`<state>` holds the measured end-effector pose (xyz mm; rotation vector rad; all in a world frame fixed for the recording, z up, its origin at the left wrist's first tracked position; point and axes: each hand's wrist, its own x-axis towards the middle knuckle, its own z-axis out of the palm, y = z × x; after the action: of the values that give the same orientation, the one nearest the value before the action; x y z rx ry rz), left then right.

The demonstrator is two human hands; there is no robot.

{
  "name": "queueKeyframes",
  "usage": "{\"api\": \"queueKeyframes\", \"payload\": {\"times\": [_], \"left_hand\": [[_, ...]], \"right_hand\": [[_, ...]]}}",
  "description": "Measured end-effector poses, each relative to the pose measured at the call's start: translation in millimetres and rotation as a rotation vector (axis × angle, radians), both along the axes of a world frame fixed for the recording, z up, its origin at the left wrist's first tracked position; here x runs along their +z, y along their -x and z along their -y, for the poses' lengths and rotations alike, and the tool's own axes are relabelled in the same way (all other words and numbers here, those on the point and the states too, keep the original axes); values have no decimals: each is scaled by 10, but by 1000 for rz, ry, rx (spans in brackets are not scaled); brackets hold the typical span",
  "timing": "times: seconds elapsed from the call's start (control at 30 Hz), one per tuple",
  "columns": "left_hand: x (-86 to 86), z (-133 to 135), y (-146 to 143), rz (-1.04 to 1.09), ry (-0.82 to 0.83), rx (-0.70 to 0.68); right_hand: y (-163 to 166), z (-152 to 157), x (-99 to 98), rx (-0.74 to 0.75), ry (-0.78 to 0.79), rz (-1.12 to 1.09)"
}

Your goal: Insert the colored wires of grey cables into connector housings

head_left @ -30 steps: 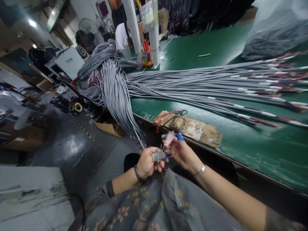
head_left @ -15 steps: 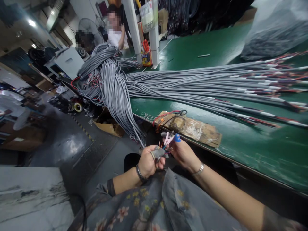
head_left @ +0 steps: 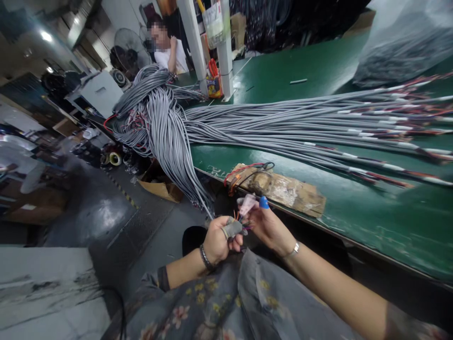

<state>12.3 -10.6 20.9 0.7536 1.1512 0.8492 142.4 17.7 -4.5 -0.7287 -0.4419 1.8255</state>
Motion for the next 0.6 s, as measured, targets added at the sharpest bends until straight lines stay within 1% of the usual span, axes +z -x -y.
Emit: {"api": "queueKeyframes", "payload": {"times": [0.13,0.27,0.33,0.43,0.47,0.53,0.6], "left_hand": [[-12,45,16,-10,-45,32],[-38,56,3,-6,-79,79],[-40,51,-9,-11,-80,100],[-30,39,-30,-38,-80,116],[-26,35,-37,-49,-80,113],[-21,27,-52,-69,-82,97],[-22,20,-62,-83,-87,82]], "right_hand": [[-22,8,5,24,-5,7],[-14,23,-3,-28,-51,112],[-19,42,-20,-82,-94,222],[-33,64,-51,-196,-172,454],[-34,63,-59,-206,-183,489],[-25,45,-63,-153,-164,425],[-5,12,-56,-76,-103,272]]}}
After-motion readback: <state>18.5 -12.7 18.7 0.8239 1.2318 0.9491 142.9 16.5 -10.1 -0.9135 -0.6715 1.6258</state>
